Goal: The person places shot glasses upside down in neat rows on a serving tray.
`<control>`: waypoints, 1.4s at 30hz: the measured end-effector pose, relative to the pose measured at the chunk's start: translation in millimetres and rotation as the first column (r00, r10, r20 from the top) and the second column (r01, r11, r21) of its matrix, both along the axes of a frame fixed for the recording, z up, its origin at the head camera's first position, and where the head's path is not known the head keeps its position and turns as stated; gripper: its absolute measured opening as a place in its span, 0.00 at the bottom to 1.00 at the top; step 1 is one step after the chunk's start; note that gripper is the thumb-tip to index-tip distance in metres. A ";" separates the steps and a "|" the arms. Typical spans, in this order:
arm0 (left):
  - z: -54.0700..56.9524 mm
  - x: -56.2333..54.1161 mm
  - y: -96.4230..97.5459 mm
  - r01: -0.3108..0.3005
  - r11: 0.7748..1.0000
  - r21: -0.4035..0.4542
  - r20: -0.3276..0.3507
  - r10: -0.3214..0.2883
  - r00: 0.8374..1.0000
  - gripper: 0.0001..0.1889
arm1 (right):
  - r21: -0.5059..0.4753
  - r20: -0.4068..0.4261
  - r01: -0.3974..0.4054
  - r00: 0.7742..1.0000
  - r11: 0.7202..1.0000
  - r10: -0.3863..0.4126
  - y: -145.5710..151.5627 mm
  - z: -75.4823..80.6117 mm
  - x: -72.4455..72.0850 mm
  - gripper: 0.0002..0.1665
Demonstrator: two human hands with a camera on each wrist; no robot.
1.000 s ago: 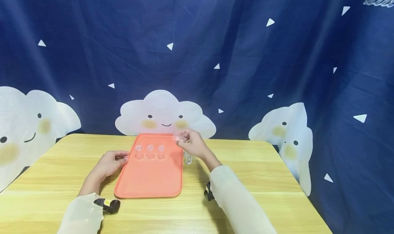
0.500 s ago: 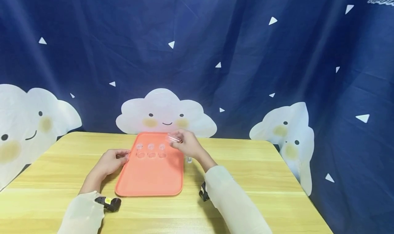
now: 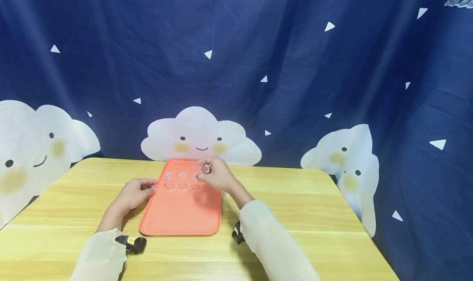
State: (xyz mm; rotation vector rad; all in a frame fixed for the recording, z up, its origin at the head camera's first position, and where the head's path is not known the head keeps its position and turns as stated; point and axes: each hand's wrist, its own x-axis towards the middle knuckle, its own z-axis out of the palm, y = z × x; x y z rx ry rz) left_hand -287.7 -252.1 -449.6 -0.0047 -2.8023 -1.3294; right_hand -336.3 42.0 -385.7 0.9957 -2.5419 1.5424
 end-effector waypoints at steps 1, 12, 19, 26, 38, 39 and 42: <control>0.2 0.2 0.2 0.002 1.000 -0.001 -0.003 -0.002 1.000 0.18 | -0.008 0.010 -0.003 1.000 1.000 0.003 -2.0 -0.1 1.0 0.18; -0.2 -0.8 -0.2 0.003 1.000 -0.005 -0.006 -0.003 1.000 0.18 | 0.062 0.030 -0.062 0.998 0.996 0.060 -27.0 0.0 10.7 0.12; -0.3 -1.7 -0.2 0.002 1.000 -0.003 -0.007 -0.002 1.000 0.18 | 0.228 -0.056 -0.038 0.997 0.973 0.052 -41.8 -1.8 14.0 0.12; -1.0 -1.7 0.0 -0.005 1.000 0.004 0.004 0.005 1.000 0.18 | 0.325 -0.074 -0.054 0.994 0.944 0.082 -57.4 -3.8 19.2 0.10; -3.7 -2.8 -1.4 0.004 1.000 0.011 0.001 -0.004 1.000 0.18 | 0.369 -0.027 -0.020 0.999 0.929 0.032 -84.1 -18.2 26.9 0.13; -3.7 -2.9 -1.4 0.002 1.000 0.014 0.002 -0.002 1.000 0.18 | 0.366 -0.021 -0.018 0.999 0.930 0.027 -85.7 -18.9 27.6 0.13; -3.1 -2.1 -1.2 0.005 1.000 0.017 0.000 -0.005 1.000 0.18 | 0.354 -0.002 -0.014 1.000 0.935 0.016 -89.6 -21.3 28.7 0.15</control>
